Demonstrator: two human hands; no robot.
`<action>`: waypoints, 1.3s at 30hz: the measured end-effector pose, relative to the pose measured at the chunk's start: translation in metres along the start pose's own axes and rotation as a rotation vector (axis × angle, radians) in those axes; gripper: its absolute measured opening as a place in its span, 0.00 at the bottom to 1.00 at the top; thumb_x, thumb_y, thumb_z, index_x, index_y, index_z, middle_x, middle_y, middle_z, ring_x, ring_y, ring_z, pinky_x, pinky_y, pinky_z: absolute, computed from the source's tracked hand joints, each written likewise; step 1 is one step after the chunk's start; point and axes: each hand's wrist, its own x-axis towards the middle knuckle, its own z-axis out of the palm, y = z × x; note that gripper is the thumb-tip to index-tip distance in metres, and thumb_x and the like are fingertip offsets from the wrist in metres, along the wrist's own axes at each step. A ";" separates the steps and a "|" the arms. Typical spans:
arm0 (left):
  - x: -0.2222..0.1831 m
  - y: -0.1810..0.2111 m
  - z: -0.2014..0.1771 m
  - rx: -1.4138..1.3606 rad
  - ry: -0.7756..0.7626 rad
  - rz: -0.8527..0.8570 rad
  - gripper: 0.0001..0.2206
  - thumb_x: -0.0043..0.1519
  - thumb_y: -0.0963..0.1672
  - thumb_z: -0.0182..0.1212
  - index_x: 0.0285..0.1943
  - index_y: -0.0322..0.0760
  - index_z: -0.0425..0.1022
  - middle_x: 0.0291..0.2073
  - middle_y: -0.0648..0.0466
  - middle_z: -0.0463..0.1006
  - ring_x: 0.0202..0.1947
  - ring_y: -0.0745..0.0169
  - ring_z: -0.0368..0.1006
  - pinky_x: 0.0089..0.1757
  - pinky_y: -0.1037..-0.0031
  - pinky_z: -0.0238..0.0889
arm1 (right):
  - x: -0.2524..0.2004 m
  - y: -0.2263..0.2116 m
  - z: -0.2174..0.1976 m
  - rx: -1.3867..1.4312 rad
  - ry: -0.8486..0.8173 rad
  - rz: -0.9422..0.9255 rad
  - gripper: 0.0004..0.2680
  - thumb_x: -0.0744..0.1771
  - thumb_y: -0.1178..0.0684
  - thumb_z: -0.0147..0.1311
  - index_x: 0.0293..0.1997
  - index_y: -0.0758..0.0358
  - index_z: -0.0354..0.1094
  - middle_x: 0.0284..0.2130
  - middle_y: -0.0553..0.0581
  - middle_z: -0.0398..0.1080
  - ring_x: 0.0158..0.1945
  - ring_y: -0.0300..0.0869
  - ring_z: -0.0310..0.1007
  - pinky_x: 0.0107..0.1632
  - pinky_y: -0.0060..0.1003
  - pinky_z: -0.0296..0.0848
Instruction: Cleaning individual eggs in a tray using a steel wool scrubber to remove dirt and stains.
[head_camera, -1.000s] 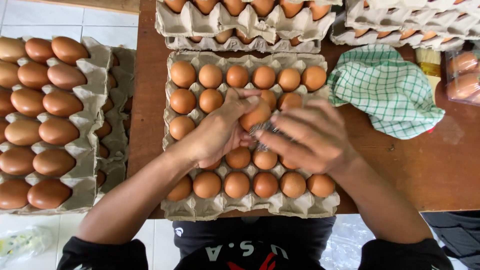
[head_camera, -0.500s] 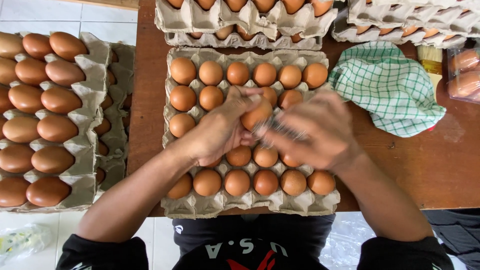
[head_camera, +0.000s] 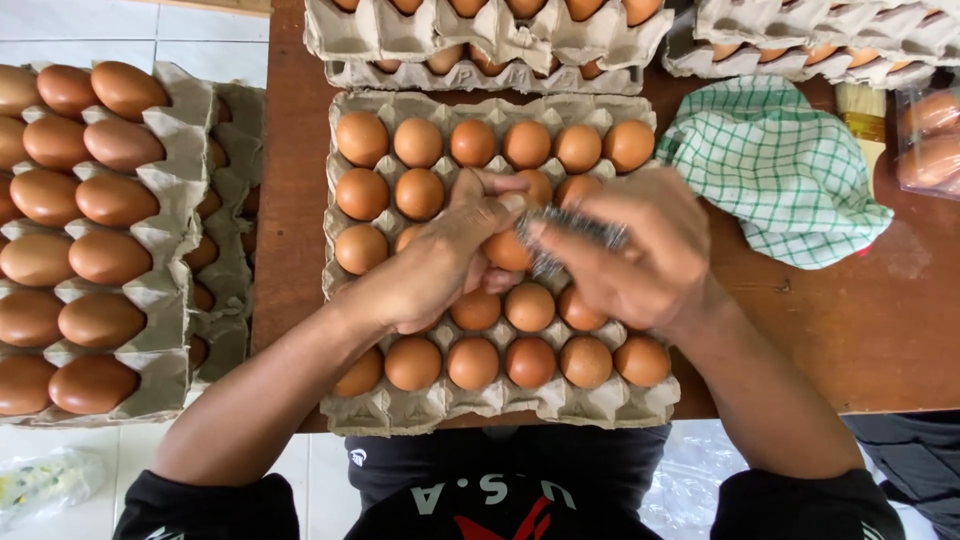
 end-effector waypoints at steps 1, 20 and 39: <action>0.002 -0.004 -0.001 0.002 -0.001 0.003 0.18 0.64 0.53 0.44 0.59 0.47 0.59 0.52 0.56 0.64 0.44 0.71 0.63 0.42 0.72 0.70 | 0.002 -0.007 -0.005 -0.002 0.001 -0.002 0.04 0.71 0.58 0.58 0.49 0.57 0.77 0.38 0.58 0.67 0.29 0.40 0.61 0.25 0.34 0.62; 0.006 -0.012 -0.008 -0.133 -0.050 0.114 0.15 0.66 0.49 0.48 0.57 0.41 0.58 0.42 0.50 0.67 0.30 0.65 0.66 0.31 0.75 0.62 | -0.001 -0.002 -0.006 -0.091 -0.083 -0.022 0.08 0.68 0.54 0.69 0.52 0.52 0.78 0.40 0.56 0.71 0.35 0.43 0.69 0.35 0.39 0.68; 0.005 -0.001 -0.011 -0.450 -0.108 0.154 0.23 0.69 0.52 0.43 0.65 0.34 0.68 0.47 0.41 0.78 0.32 0.61 0.68 0.36 0.74 0.63 | 0.019 -0.019 -0.020 0.287 -0.016 0.625 0.07 0.69 0.61 0.59 0.49 0.72 0.67 0.44 0.65 0.70 0.50 0.52 0.71 0.52 0.40 0.75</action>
